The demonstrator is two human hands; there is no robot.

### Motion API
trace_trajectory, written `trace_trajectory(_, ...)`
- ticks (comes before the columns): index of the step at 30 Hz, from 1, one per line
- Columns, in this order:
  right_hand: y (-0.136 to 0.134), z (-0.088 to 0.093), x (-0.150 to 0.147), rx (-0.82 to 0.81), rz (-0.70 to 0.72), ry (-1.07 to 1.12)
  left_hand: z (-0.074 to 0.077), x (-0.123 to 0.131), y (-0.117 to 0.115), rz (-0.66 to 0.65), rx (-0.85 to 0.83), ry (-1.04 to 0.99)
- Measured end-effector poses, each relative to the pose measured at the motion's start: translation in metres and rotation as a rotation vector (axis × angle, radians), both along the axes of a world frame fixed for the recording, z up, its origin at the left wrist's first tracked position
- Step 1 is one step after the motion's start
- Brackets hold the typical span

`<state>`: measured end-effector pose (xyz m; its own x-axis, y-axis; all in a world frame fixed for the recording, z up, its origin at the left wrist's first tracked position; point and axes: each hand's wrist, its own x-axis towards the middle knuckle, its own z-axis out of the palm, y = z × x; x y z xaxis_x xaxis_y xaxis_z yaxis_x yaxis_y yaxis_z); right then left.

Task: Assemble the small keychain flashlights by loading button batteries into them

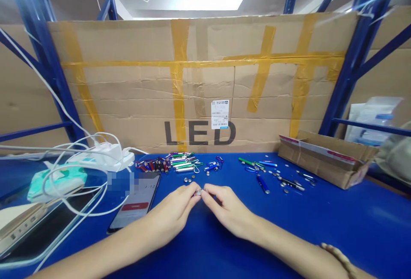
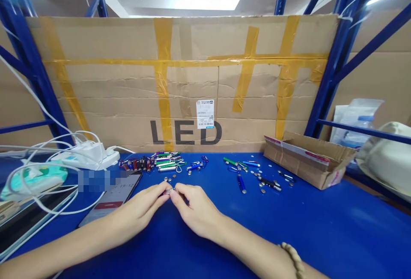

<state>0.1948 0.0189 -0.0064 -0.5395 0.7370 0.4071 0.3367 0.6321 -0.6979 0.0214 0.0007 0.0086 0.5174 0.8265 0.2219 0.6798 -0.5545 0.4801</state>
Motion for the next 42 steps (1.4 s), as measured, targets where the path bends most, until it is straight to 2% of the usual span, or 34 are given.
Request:
trace_trajectory(4,-0.003,0.001,0.002,-0.012,-0.038,0.067,0.002,0.008,-0.006,0.011,0.047,-0.014)
trace_trajectory(9,-0.002,0.004,0.007,0.135,-0.139,0.126,0.009,0.022,-0.010,-0.021,0.008,-0.089)
trace_trajectory(12,0.001,0.006,0.013,0.123,-0.098,0.144,0.012,0.029,-0.008,-0.034,-0.081,-0.147)
trace_trajectory(15,0.005,0.007,0.016,0.014,-0.021,0.173,0.010,0.033,-0.004,-0.034,-0.184,-0.234)
trace_trajectory(17,0.009,0.007,0.017,-0.046,0.005,0.179,0.007,0.033,-0.002,-0.039,-0.170,-0.247)
trace_trajectory(20,0.014,0.005,0.017,-0.049,0.011,0.160,0.004,0.033,0.001,-0.032,-0.099,-0.230)
trace_trajectory(22,0.016,0.004,0.018,-0.036,0.029,0.156,0.003,0.035,0.002,-0.025,-0.142,-0.269)
trace_trajectory(29,0.017,0.007,0.023,0.013,0.061,0.130,0.006,0.039,0.003,-0.059,-0.577,-0.561)
trace_trajectory(31,0.015,0.009,0.023,0.073,0.057,0.096,0.011,0.033,0.005,-0.151,-0.776,-0.650)
trace_trajectory(34,0.009,0.015,0.024,0.259,0.021,0.006,0.019,0.019,0.011,-0.373,-1.147,-0.705)
trace_trajectory(36,0.005,0.018,0.025,0.398,0.021,-0.052,0.023,0.012,0.012,-0.457,-1.273,-0.679)
trace_trajectory(38,0.006,0.020,0.027,0.479,0.041,-0.088,0.026,0.010,0.012,-0.447,-1.192,-0.635)
trace_trajectory(40,0.013,0.020,0.030,0.475,-0.013,-0.100,0.026,0.011,0.012,-0.373,-0.919,-0.501)
trace_trajectory(42,0.024,0.018,0.035,0.426,-0.165,-0.115,0.024,0.013,0.017,-0.284,-0.614,-0.309)
